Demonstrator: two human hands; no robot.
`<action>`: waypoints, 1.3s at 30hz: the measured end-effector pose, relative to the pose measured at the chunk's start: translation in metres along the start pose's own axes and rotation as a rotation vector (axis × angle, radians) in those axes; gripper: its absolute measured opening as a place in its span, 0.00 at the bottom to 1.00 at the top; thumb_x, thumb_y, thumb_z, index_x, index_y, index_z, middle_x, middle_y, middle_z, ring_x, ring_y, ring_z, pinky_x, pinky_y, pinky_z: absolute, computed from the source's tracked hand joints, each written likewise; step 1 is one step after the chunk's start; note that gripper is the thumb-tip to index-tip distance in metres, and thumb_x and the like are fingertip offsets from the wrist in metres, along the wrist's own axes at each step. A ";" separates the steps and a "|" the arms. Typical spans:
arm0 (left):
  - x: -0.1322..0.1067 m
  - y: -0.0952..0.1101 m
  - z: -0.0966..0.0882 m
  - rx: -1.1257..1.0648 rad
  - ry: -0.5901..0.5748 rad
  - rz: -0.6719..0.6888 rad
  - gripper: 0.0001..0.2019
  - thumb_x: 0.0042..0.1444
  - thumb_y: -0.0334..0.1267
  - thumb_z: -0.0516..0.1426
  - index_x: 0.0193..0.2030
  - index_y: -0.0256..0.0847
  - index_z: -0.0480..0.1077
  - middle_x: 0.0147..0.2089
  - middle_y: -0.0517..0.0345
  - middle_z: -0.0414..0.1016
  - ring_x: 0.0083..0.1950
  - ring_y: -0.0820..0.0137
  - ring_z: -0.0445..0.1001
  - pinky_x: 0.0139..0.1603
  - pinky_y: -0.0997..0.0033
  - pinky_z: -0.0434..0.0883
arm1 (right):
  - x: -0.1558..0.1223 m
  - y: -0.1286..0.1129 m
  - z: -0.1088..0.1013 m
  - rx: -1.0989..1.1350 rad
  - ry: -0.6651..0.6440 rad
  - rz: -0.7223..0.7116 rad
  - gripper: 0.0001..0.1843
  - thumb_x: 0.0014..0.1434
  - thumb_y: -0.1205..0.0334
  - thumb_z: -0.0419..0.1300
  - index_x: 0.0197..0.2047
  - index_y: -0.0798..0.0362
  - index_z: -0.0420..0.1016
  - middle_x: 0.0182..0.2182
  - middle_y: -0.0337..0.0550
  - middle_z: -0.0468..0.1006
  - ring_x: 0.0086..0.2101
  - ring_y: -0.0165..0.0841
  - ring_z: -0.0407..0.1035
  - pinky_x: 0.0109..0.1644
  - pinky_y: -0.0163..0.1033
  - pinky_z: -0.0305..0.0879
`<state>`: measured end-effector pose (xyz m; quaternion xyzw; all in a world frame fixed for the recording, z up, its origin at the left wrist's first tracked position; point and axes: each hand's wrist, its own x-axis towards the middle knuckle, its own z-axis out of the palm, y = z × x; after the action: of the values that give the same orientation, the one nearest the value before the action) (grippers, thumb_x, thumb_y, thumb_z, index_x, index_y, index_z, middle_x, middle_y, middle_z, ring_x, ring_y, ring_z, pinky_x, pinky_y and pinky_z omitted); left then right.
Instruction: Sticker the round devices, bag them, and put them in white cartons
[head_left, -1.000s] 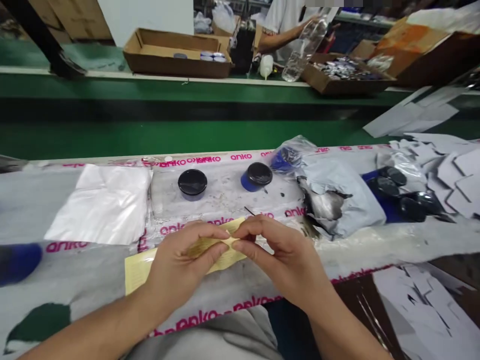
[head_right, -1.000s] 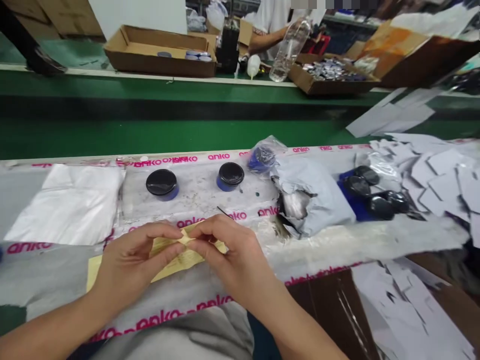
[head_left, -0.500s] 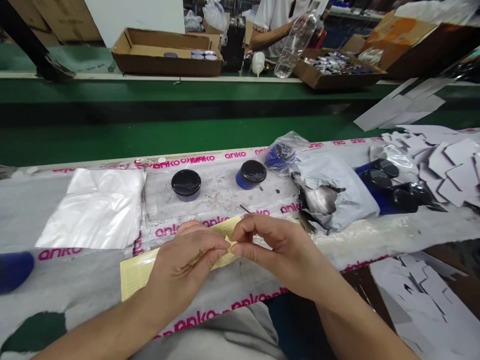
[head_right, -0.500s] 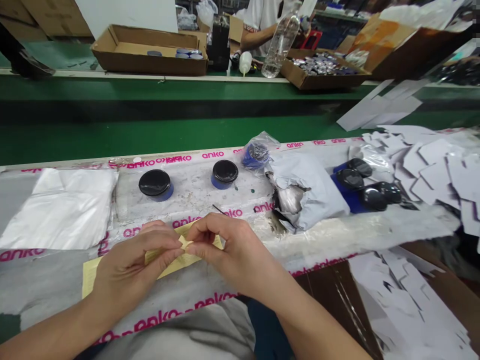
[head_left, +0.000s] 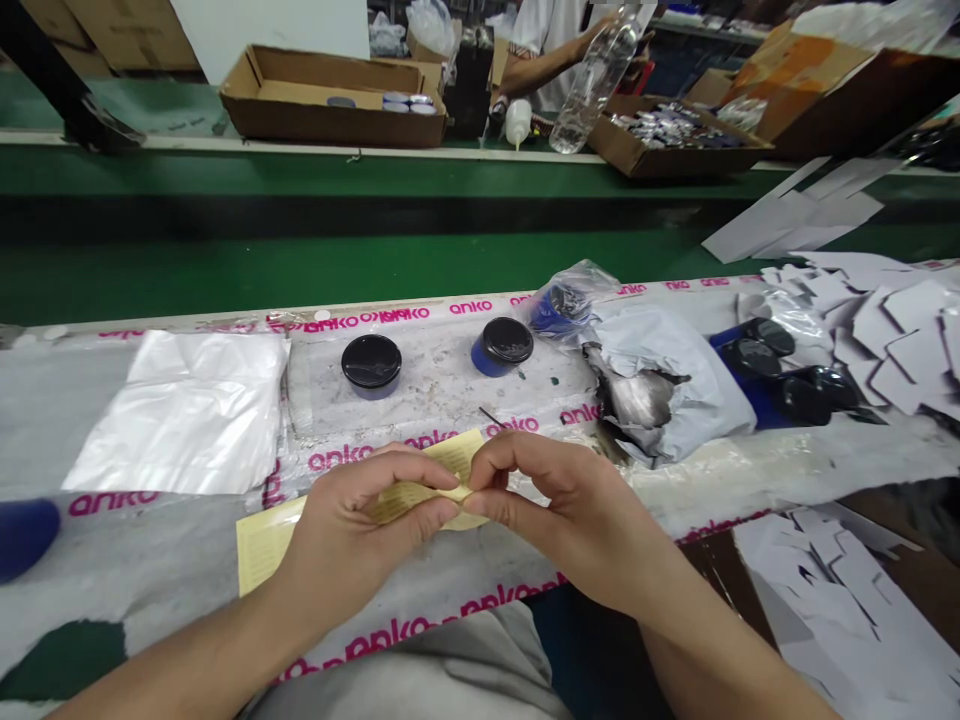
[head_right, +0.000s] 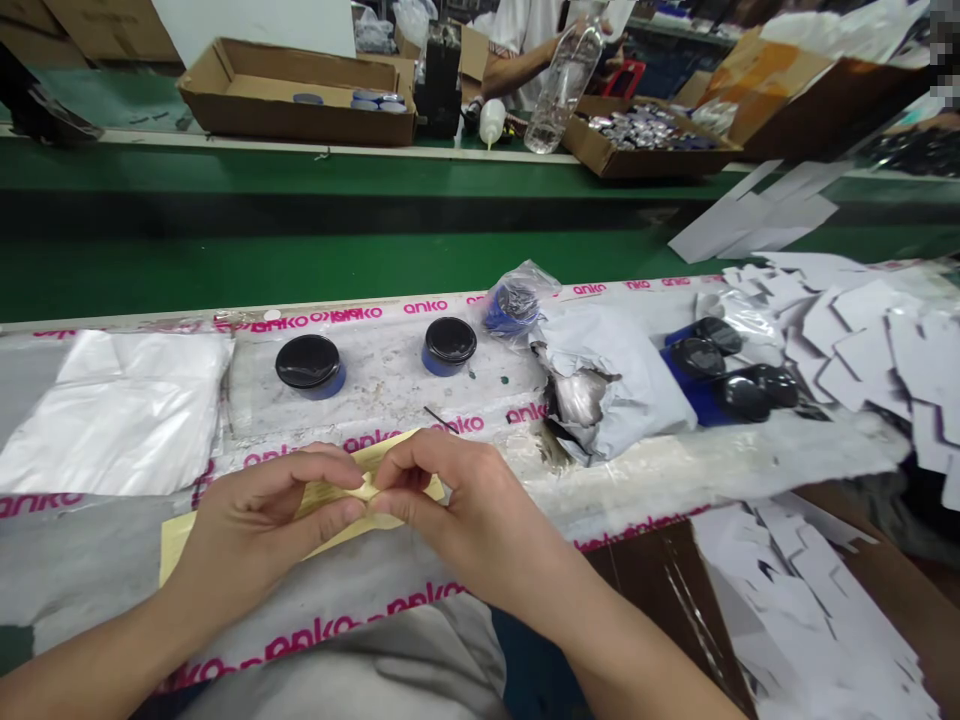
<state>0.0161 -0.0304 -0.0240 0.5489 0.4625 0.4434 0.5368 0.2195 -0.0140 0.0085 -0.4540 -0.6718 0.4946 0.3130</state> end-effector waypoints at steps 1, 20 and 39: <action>0.000 0.000 0.000 0.004 0.002 -0.002 0.06 0.55 0.33 0.67 0.38 0.49 0.82 0.38 0.63 0.83 0.40 0.72 0.80 0.41 0.78 0.76 | -0.001 -0.001 0.000 -0.034 -0.004 -0.013 0.06 0.63 0.69 0.65 0.36 0.48 0.77 0.32 0.33 0.79 0.33 0.29 0.71 0.36 0.33 0.66; 0.004 0.000 0.001 -0.032 -0.010 -0.125 0.06 0.54 0.35 0.67 0.37 0.52 0.83 0.37 0.66 0.85 0.38 0.74 0.83 0.40 0.83 0.78 | -0.005 0.004 -0.003 -0.203 -0.010 -0.176 0.07 0.69 0.70 0.59 0.40 0.48 0.73 0.34 0.32 0.76 0.35 0.26 0.70 0.39 0.31 0.63; 0.002 0.005 0.002 0.077 -0.037 -0.068 0.06 0.57 0.36 0.64 0.38 0.52 0.83 0.38 0.65 0.85 0.40 0.72 0.82 0.40 0.78 0.76 | -0.013 0.013 -0.002 -0.178 -0.001 -0.104 0.06 0.71 0.67 0.57 0.40 0.47 0.70 0.35 0.33 0.73 0.36 0.28 0.67 0.40 0.33 0.62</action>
<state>0.0189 -0.0285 -0.0195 0.5613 0.4876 0.3964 0.5385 0.2299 -0.0239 -0.0025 -0.4441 -0.7359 0.4164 0.2965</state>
